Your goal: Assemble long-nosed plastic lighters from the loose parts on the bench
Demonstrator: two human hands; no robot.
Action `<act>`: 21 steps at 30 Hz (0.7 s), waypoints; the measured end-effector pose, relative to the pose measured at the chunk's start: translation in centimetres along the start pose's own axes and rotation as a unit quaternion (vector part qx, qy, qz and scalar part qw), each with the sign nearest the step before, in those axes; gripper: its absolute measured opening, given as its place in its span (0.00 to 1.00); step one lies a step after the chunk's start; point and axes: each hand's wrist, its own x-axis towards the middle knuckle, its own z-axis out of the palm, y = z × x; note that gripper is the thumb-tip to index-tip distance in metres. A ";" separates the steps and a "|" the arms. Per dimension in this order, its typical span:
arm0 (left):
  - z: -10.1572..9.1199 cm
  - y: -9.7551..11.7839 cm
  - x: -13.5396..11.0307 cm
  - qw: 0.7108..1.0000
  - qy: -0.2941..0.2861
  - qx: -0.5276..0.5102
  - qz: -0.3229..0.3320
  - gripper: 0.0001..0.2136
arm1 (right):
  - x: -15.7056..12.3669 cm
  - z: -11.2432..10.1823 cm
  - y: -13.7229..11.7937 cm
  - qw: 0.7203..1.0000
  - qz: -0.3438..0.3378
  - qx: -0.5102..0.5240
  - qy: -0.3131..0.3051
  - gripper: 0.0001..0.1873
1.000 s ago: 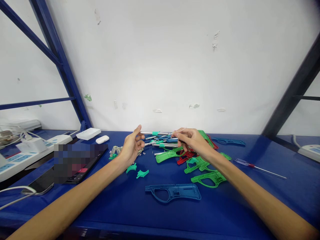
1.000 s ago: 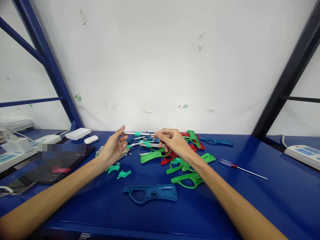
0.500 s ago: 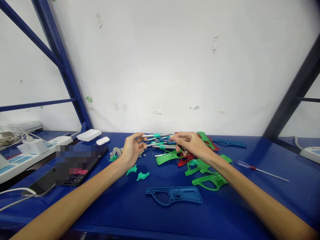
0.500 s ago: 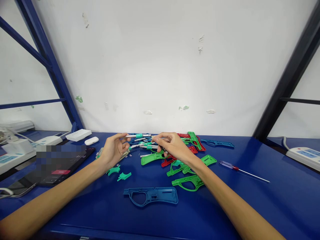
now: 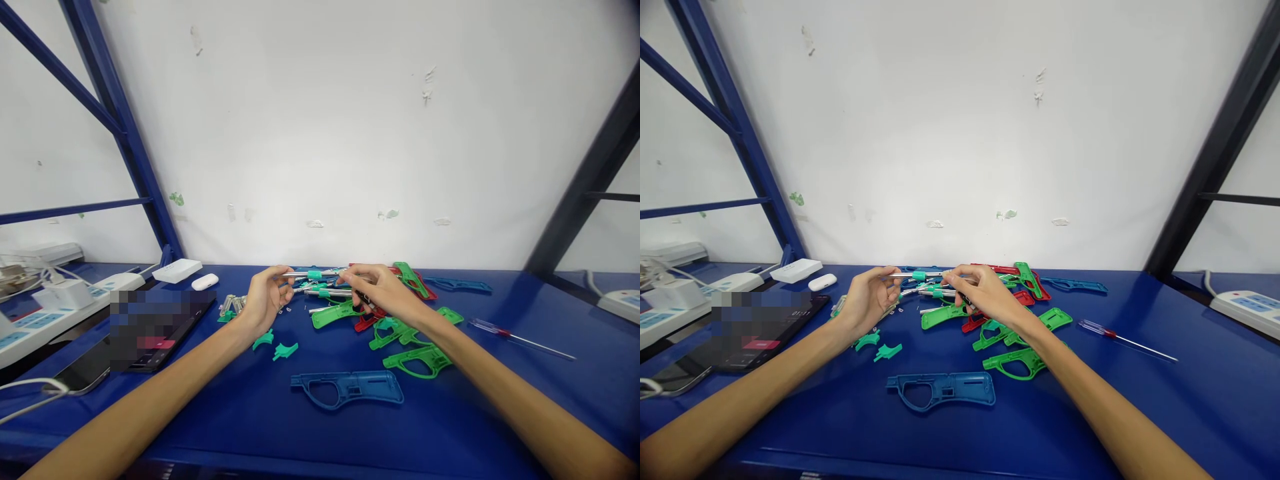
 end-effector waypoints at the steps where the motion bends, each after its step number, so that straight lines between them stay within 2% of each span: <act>1: 0.0 0.0 0.0 1.000 -0.003 0.002 0.002 0.17 | 0.0 0.0 0.0 1.000 -0.001 -0.001 -0.001 0.22; 12: 0.2 0.2 -0.1 0.996 -0.014 0.088 0.021 0.17 | 0.0 0.2 0.4 1.000 -0.020 -0.005 -0.019 0.23; 14: 0.3 1.1 -0.1 0.992 -0.018 0.123 0.018 0.17 | 0.0 0.2 0.4 0.999 -0.024 -0.006 -0.024 0.23; 17: 0.5 3.5 -0.9 0.981 -0.041 0.187 0.023 0.13 | -0.1 0.2 0.2 0.999 -0.032 -0.010 -0.035 0.23; 19: 0.6 5.3 -2.3 0.970 -0.058 0.232 0.046 0.10 | -0.3 0.2 -0.4 0.998 -0.038 -0.014 -0.045 0.22; 21: 0.2 6.6 -4.3 0.957 -0.066 0.274 0.069 0.12 | -0.8 0.4 -1.2 0.997 -0.043 -0.020 -0.059 0.21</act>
